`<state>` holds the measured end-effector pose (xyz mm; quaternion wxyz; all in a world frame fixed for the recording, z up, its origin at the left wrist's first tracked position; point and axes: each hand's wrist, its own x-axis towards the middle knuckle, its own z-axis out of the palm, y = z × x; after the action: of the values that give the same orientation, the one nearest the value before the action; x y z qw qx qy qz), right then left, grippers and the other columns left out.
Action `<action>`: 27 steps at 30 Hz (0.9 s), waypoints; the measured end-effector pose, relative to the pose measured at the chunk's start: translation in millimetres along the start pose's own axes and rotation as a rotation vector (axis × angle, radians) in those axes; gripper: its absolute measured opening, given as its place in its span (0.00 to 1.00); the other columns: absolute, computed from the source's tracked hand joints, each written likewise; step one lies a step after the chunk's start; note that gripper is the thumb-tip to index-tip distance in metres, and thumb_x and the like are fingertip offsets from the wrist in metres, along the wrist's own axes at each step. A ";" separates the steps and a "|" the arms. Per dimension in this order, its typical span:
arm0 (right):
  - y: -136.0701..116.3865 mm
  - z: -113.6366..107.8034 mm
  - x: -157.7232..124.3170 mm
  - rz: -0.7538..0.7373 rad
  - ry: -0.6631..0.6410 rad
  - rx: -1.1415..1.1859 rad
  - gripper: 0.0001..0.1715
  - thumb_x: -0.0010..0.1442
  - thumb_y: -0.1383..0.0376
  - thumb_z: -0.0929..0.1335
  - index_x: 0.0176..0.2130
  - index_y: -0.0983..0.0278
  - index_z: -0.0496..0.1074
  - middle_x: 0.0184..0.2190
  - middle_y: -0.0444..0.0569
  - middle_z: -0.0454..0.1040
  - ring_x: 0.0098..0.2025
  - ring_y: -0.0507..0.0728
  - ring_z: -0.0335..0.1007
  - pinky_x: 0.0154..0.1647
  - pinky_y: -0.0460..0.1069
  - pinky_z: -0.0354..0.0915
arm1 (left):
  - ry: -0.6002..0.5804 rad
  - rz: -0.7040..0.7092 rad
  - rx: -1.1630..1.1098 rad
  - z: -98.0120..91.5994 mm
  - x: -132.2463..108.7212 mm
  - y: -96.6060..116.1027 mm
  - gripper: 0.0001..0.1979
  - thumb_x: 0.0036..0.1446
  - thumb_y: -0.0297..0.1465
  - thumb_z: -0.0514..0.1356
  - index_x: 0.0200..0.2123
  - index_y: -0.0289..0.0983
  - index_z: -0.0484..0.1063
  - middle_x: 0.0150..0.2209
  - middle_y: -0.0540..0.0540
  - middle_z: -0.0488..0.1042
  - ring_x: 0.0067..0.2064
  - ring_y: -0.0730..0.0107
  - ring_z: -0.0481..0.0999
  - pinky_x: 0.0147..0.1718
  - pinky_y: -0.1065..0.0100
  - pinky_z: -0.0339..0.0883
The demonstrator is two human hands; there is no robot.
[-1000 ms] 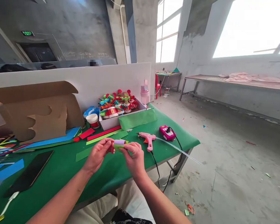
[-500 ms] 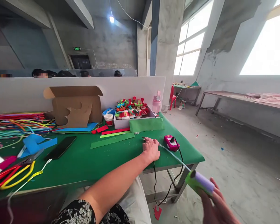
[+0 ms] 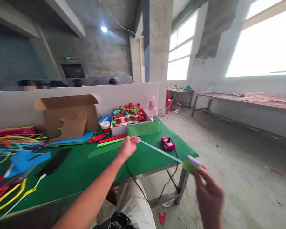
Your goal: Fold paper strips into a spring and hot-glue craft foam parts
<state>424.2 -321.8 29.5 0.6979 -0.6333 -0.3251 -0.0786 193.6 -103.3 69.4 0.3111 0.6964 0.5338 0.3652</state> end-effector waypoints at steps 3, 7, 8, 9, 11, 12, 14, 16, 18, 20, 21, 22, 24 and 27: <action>-17.1 40.0 -24.9 -0.139 -0.126 0.002 0.19 0.51 0.47 0.71 0.28 0.59 0.80 0.27 0.49 0.82 0.37 0.65 0.80 0.49 0.64 0.73 | 0.003 -0.201 -0.366 -40.8 -7.4 -7.4 0.10 0.51 0.31 0.64 0.31 0.37 0.63 0.25 0.48 0.75 0.14 0.78 0.62 0.13 0.74 0.55; -27.2 73.3 -49.0 -0.288 -0.260 0.007 0.10 0.59 0.58 0.69 0.31 0.58 0.79 0.28 0.43 0.81 0.29 0.56 0.78 0.62 0.66 0.63 | -0.214 -0.163 -0.741 -80.3 -47.1 -14.5 0.20 0.43 0.43 0.69 0.26 0.35 0.65 0.20 0.50 0.73 0.14 0.83 0.57 0.11 0.77 0.49; -29.9 77.1 -54.7 -0.325 -0.273 0.006 0.09 0.60 0.61 0.69 0.31 0.58 0.79 0.29 0.43 0.81 0.29 0.56 0.78 0.63 0.66 0.61 | -0.303 -0.167 -0.728 -85.3 -62.0 -15.2 0.21 0.43 0.44 0.69 0.27 0.34 0.68 0.16 0.52 0.69 0.13 0.82 0.56 0.11 0.76 0.49; -33.0 79.7 -59.8 -0.364 -0.294 0.005 0.08 0.61 0.62 0.68 0.32 0.57 0.79 0.30 0.43 0.82 0.30 0.55 0.78 0.64 0.67 0.60 | -0.393 -0.180 -0.699 -88.0 -77.1 -15.2 0.21 0.44 0.46 0.68 0.29 0.33 0.70 0.13 0.55 0.65 0.12 0.81 0.55 0.11 0.76 0.48; -39.1 82.2 -67.7 -0.439 -0.339 0.004 0.08 0.61 0.65 0.68 0.33 0.57 0.78 0.30 0.43 0.82 0.31 0.55 0.79 0.66 0.67 0.57 | -0.483 -0.194 -0.652 -88.2 -104.7 -13.0 0.23 0.48 0.48 0.66 0.33 0.33 0.72 0.12 0.55 0.64 0.11 0.80 0.55 0.11 0.76 0.47; -41.9 82.5 -70.3 -0.467 -0.361 0.003 0.08 0.61 0.66 0.68 0.33 0.57 0.78 0.30 0.43 0.82 0.31 0.55 0.79 0.67 0.67 0.55 | -0.530 -0.205 -0.622 -86.6 -115.9 -11.0 0.23 0.48 0.48 0.66 0.34 0.33 0.71 0.11 0.55 0.64 0.11 0.80 0.56 0.11 0.75 0.47; -46.2 82.2 -73.1 -0.499 -0.396 -0.003 0.08 0.61 0.67 0.68 0.34 0.57 0.78 0.29 0.43 0.81 0.32 0.55 0.79 0.67 0.67 0.54 | -0.551 -0.207 -0.589 -83.1 -132.3 -5.4 0.24 0.47 0.48 0.66 0.36 0.34 0.69 0.13 0.54 0.66 0.12 0.80 0.57 0.12 0.75 0.49; -48.7 81.0 -73.3 -0.508 -0.417 -0.010 0.09 0.62 0.68 0.67 0.34 0.57 0.78 0.30 0.42 0.82 0.33 0.55 0.79 0.68 0.67 0.54 | -0.474 -0.198 -0.600 -81.7 -141.5 0.9 0.26 0.45 0.46 0.68 0.40 0.37 0.64 0.21 0.52 0.74 0.13 0.80 0.60 0.12 0.76 0.51; -49.5 79.5 -72.3 -0.511 -0.423 -0.013 0.09 0.62 0.68 0.67 0.34 0.57 0.78 0.30 0.42 0.82 0.33 0.55 0.79 0.68 0.67 0.54 | -0.368 -0.199 -0.623 -83.2 -146.2 6.4 0.28 0.45 0.46 0.69 0.43 0.39 0.61 0.28 0.50 0.78 0.13 0.82 0.61 0.13 0.76 0.51; -49.1 78.0 -71.0 -0.519 -0.418 -0.013 0.09 0.62 0.68 0.67 0.34 0.57 0.78 0.30 0.43 0.82 0.32 0.55 0.79 0.68 0.66 0.54 | -0.311 -0.216 -0.635 -86.7 -148.4 9.8 0.28 0.45 0.46 0.68 0.43 0.39 0.61 0.29 0.50 0.78 0.13 0.82 0.60 0.13 0.75 0.52; -48.7 77.4 -70.6 -0.522 -0.417 -0.016 0.09 0.62 0.68 0.67 0.34 0.57 0.78 0.30 0.43 0.82 0.33 0.55 0.79 0.68 0.66 0.54 | -0.309 -0.225 -0.637 -88.7 -149.2 10.7 0.28 0.45 0.46 0.68 0.43 0.38 0.61 0.28 0.50 0.77 0.13 0.82 0.60 0.13 0.75 0.52; -48.2 77.1 -70.5 -0.525 -0.418 -0.020 0.09 0.62 0.68 0.67 0.35 0.57 0.78 0.31 0.43 0.82 0.33 0.55 0.80 0.68 0.67 0.54 | -0.319 -0.230 -0.640 -90.5 -150.0 11.2 0.28 0.45 0.46 0.68 0.43 0.38 0.62 0.27 0.51 0.76 0.13 0.82 0.59 0.13 0.75 0.52; -47.5 77.0 -71.1 -0.527 -0.433 -0.033 0.09 0.62 0.68 0.68 0.35 0.56 0.78 0.31 0.43 0.82 0.33 0.56 0.80 0.68 0.67 0.52 | -0.356 -0.222 -0.649 -92.9 -151.8 11.7 0.28 0.45 0.45 0.68 0.43 0.38 0.61 0.26 0.51 0.75 0.13 0.81 0.60 0.12 0.74 0.51; -48.1 78.2 -73.9 -0.532 -0.463 -0.042 0.09 0.62 0.68 0.67 0.35 0.56 0.78 0.32 0.43 0.82 0.36 0.56 0.80 0.69 0.68 0.50 | -0.402 -0.194 -0.658 -92.8 -154.7 12.9 0.29 0.44 0.43 0.69 0.44 0.39 0.60 0.30 0.49 0.77 0.13 0.82 0.61 0.12 0.75 0.52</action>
<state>314.1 -279.8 27.6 0.5476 -0.5415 -0.6268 -0.1185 97.0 -252.5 102.8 0.6490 0.5632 0.3802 0.3421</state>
